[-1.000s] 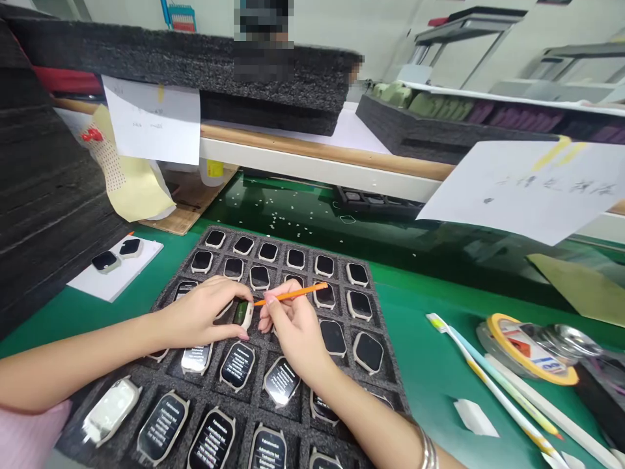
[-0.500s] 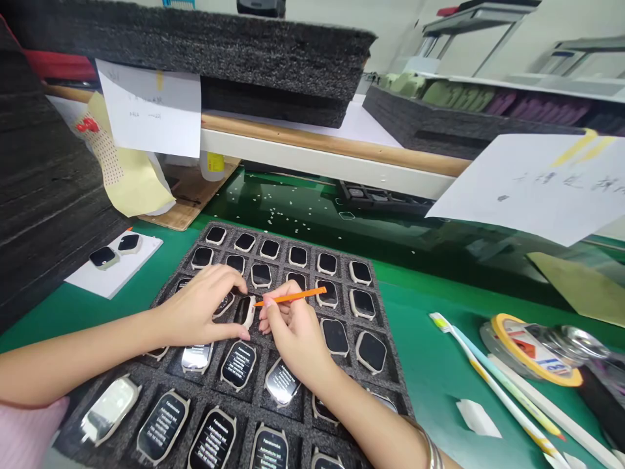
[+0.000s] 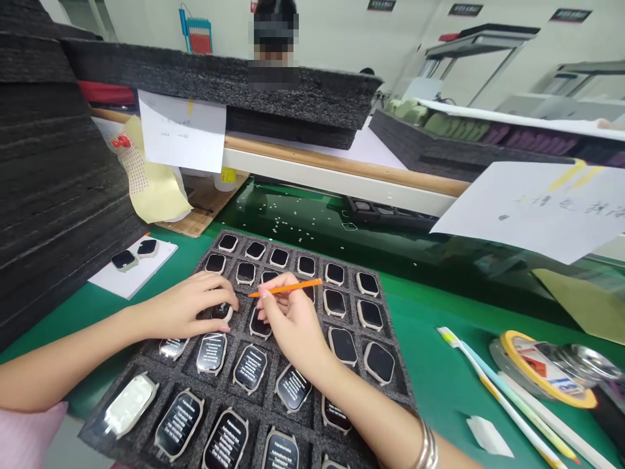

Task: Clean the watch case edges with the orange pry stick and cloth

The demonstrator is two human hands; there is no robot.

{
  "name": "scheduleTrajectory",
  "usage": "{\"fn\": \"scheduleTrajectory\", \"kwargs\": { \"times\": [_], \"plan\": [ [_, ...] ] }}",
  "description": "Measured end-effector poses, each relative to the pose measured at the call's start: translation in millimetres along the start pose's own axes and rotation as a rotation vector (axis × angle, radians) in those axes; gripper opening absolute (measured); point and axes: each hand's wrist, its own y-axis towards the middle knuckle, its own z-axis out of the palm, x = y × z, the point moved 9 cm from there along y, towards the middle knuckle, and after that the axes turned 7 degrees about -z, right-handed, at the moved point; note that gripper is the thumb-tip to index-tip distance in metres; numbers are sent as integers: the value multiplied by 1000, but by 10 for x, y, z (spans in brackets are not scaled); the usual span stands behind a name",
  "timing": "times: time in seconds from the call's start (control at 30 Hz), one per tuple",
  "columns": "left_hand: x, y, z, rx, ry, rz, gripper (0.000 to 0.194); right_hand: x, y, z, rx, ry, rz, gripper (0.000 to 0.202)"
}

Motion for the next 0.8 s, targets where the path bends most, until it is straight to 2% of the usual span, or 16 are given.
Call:
{"fn": "scheduleTrajectory", "kwargs": {
  "times": [0.1, 0.23, 0.33, 0.47, 0.8],
  "plan": [
    [23, -33, -27, -40, -66, 30, 24, 14, 73, 175, 24, 31, -10, 27],
    [-20, -65, -35, -75, -11, 110, 26, -134, 110, 312, 31, 77, -6, 30],
    [55, -60, -35, -78, -86, 29, 30, -252, 97, 343, 50, 86, 14, 32],
    [179, -69, -42, -113, -160, -91, 53, -297, 70, 341, 71, 61, 26, 31],
    [201, -61, 1, -99, -190, -87, 57, -219, 44, 371, 112, -18, -37, 18]
  ]
}}
